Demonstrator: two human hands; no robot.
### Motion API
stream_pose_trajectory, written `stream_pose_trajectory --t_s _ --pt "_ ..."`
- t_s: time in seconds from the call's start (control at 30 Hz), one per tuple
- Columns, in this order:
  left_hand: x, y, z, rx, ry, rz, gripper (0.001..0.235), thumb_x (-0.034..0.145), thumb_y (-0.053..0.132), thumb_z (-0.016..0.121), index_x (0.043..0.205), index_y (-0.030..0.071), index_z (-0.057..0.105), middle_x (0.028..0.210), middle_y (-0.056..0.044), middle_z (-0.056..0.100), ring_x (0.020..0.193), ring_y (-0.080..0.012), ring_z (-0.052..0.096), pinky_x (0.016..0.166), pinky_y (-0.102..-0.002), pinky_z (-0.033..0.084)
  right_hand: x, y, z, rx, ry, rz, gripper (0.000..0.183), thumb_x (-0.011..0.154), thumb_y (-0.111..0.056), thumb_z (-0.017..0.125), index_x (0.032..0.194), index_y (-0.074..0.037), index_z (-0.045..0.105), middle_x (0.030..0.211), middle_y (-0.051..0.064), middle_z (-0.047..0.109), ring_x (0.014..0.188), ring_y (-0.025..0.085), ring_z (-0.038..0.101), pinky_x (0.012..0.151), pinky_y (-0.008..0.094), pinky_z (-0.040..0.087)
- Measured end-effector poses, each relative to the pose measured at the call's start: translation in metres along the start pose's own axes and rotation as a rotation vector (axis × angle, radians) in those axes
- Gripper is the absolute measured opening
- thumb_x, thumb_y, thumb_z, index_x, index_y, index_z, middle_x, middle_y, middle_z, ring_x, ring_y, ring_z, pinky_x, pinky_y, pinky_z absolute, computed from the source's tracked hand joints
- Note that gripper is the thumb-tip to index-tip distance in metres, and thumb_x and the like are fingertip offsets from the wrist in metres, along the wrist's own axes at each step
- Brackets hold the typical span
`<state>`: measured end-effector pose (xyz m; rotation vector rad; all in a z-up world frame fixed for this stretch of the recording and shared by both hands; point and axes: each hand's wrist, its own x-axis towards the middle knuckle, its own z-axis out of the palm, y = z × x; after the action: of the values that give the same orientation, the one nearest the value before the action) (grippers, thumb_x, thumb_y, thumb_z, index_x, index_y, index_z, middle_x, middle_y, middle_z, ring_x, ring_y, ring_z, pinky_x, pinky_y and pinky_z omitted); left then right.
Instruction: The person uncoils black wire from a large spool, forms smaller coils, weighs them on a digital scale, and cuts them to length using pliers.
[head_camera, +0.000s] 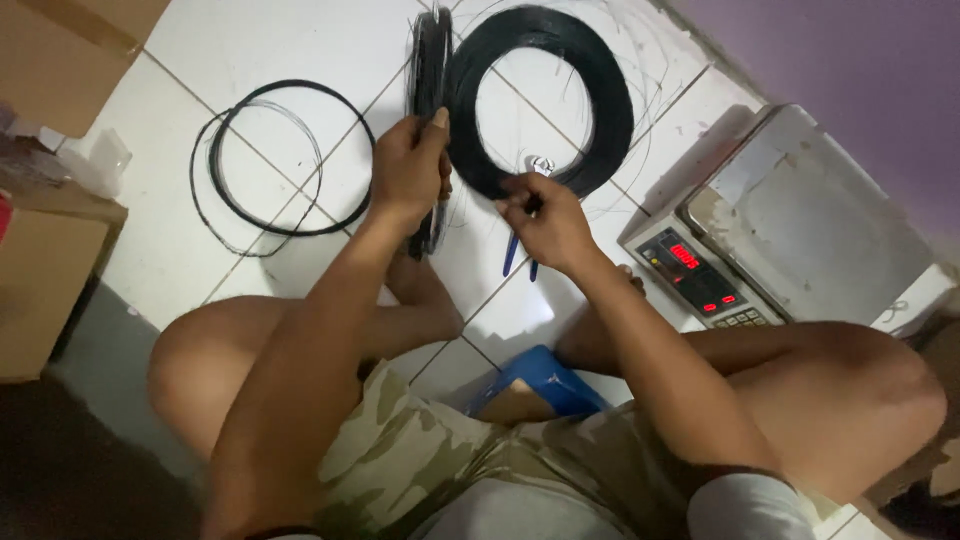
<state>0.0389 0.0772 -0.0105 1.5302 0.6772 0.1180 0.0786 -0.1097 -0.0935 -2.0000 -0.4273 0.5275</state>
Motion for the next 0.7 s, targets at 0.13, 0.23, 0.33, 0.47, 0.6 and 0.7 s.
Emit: stream_pose_trajectory --t_s 0.13,0.23,0.33,0.47,0.6,0.7 --pt "-0.006 0.017 -0.007 0.138 -0.038 0.1 0.033 0.097 0.032 0.053 0.078 0.007 0.061 0.057 -0.009 0.062 0.049 -0.0177 0.066 0.042 -0.03 0.054 -0.006 -0.04 0.015 0.139 -0.088 -0.153 0.033 0.079 -0.009 0.069 0.112 -0.007 0.067 0.092 0.017 0.07 0.088 0.034 0.068 0.071 0.038 0.053" --pt "-0.017 0.031 -0.011 0.162 -0.125 0.051 0.031 0.096 0.033 0.057 0.082 0.005 0.063 0.066 -0.013 0.067 0.057 -0.0213 0.071 0.044 -0.033 0.058 -0.028 -0.046 0.036 0.161 -0.192 -0.231 0.016 0.081 -0.009 0.072 0.096 -0.005 0.068 0.085 0.019 0.07 0.086 0.04 0.068 0.073 0.043 0.055" --pt "-0.022 0.043 -0.018 0.18 -0.143 0.03 0.027 0.098 0.025 0.054 0.085 0.003 0.062 0.07 -0.014 0.068 0.062 -0.0184 0.071 0.048 -0.03 0.062 -0.044 -0.061 0.044 0.273 -0.2 -0.174 0.017 0.086 -0.006 0.065 0.101 -0.008 0.071 0.09 0.014 0.073 0.086 0.03 0.069 0.073 0.042 0.055" --pt "-0.008 0.021 -0.019 0.306 -0.169 0.025 0.031 0.1 0.025 0.05 0.09 -0.002 0.062 0.069 -0.015 0.066 0.062 -0.0209 0.069 0.047 -0.032 0.06 -0.043 -0.054 0.044 0.163 -0.058 -0.252 0.014 0.085 -0.006 0.068 0.098 -0.006 0.072 0.082 0.017 0.071 0.077 0.037 0.069 0.064 0.041 0.055" --pt "-0.013 0.012 0.0 0.282 -0.201 -0.009 0.035 0.1 0.027 0.046 0.097 -0.005 0.061 0.069 -0.016 0.065 0.059 -0.022 0.069 0.045 -0.035 0.061 -0.042 -0.031 0.048 0.106 0.053 -0.204 0.019 0.085 -0.009 0.069 0.103 -0.016 0.073 0.08 0.009 0.072 0.075 0.026 0.071 0.064 0.034 0.056" --pt "0.003 -0.002 -0.002 0.349 -0.176 0.072 0.038 0.1 0.031 0.047 0.085 0.001 0.063 0.058 -0.011 0.064 0.055 -0.0227 0.068 0.043 -0.039 0.055 -0.038 -0.049 0.046 0.037 0.162 -0.306 0.016 0.085 -0.01 0.069 0.1 -0.014 0.073 0.082 0.012 0.072 0.081 0.035 0.069 0.071 0.043 0.056"
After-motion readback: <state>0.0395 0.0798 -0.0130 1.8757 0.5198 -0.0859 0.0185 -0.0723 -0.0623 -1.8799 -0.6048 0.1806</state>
